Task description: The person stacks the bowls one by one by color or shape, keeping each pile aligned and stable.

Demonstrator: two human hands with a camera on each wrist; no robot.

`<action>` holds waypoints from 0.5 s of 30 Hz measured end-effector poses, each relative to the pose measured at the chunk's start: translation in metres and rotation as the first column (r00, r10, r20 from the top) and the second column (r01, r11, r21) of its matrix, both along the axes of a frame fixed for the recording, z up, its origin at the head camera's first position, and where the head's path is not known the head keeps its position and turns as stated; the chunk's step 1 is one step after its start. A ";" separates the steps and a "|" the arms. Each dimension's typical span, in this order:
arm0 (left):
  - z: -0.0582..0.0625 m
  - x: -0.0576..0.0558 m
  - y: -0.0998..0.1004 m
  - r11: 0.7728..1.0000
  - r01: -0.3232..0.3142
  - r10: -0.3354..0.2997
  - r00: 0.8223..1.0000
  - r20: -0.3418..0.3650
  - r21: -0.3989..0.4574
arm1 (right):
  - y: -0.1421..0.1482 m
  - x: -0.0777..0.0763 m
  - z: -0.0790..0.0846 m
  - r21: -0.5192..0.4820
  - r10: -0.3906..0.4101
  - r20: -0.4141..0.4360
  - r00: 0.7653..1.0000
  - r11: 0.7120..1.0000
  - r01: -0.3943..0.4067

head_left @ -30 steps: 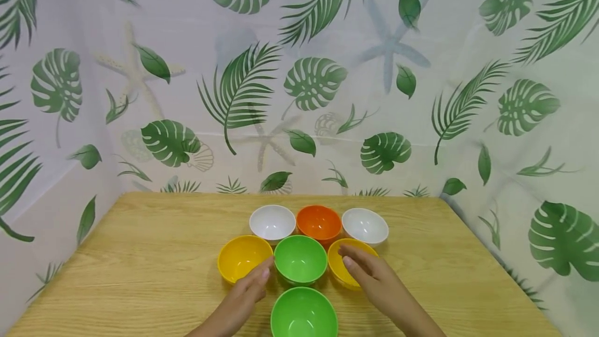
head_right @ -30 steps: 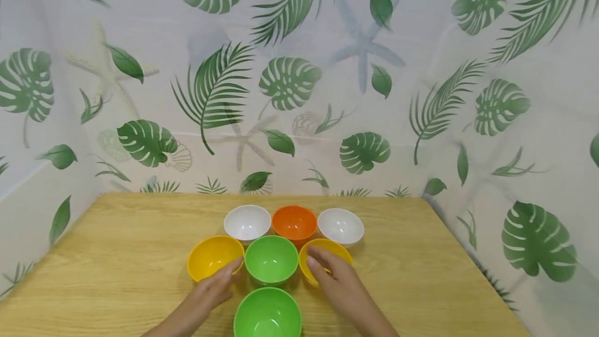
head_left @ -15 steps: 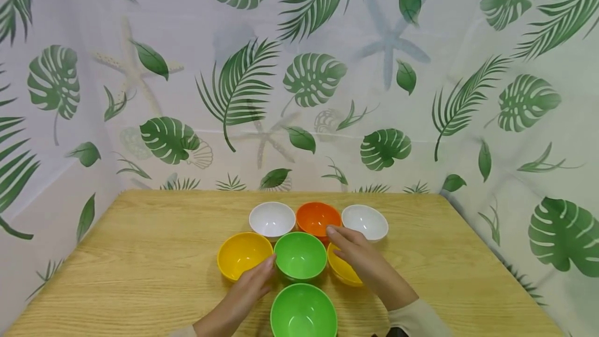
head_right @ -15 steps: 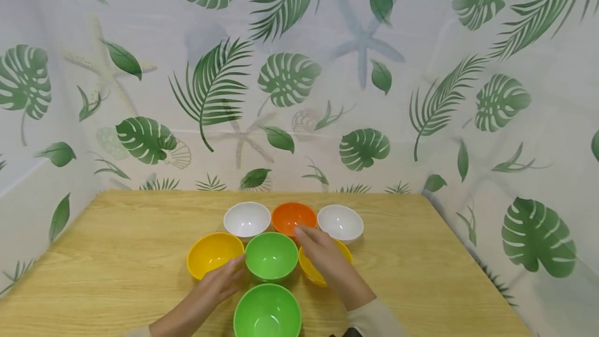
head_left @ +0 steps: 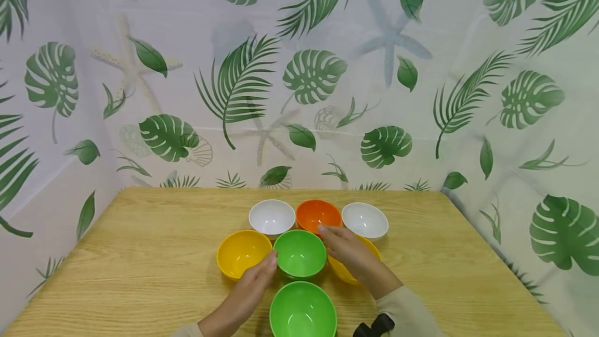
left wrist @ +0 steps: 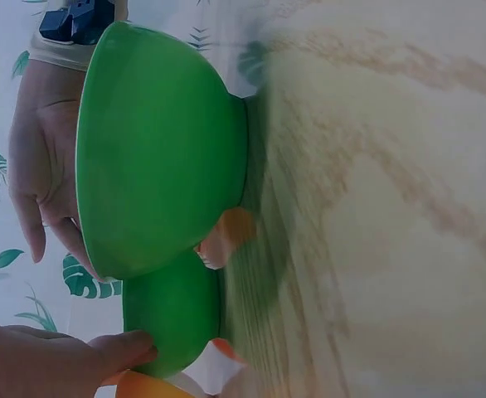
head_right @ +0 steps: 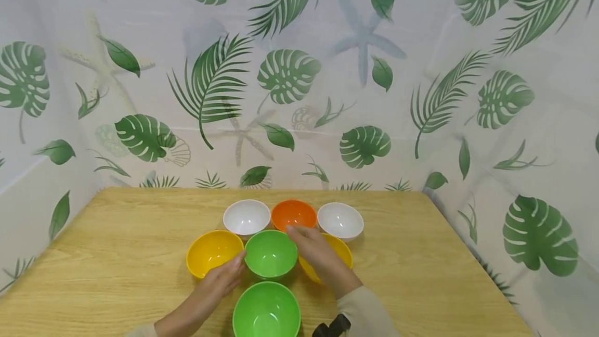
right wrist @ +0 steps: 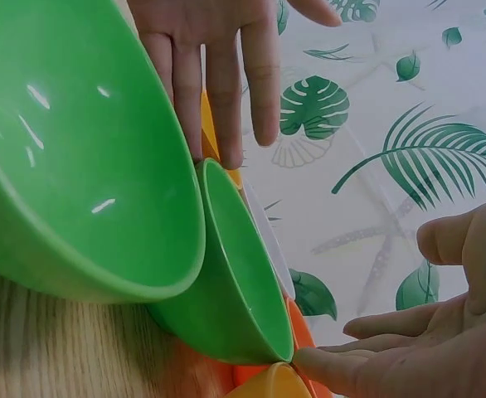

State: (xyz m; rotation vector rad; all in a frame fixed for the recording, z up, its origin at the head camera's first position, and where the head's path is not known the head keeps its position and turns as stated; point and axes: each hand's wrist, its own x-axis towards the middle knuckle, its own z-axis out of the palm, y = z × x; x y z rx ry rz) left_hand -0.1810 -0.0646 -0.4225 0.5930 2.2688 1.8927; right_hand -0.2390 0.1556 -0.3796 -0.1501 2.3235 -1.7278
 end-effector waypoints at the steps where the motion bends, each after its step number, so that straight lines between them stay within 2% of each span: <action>1: 0.000 0.001 0.000 1.000 -0.003 0.003 1.000 -0.003 -0.004 | -0.001 -0.001 0.000 0.002 0.003 -0.001 1.000 1.000 -0.003; 6: -0.003 0.006 -0.001 0.998 -0.039 0.037 0.998 -0.042 -0.044 | -0.003 -0.004 -0.001 0.020 0.017 -0.023 1.000 1.000 -0.016; 8: -0.005 0.007 -0.003 0.998 -0.034 0.031 0.998 -0.057 -0.048 | -0.003 -0.005 -0.002 0.022 0.024 -0.036 0.999 1.000 -0.023; 15: -0.003 0.008 -0.001 0.997 0.052 -0.053 0.998 0.025 0.050 | -0.005 -0.006 -0.001 0.046 0.026 -0.057 0.998 0.999 -0.023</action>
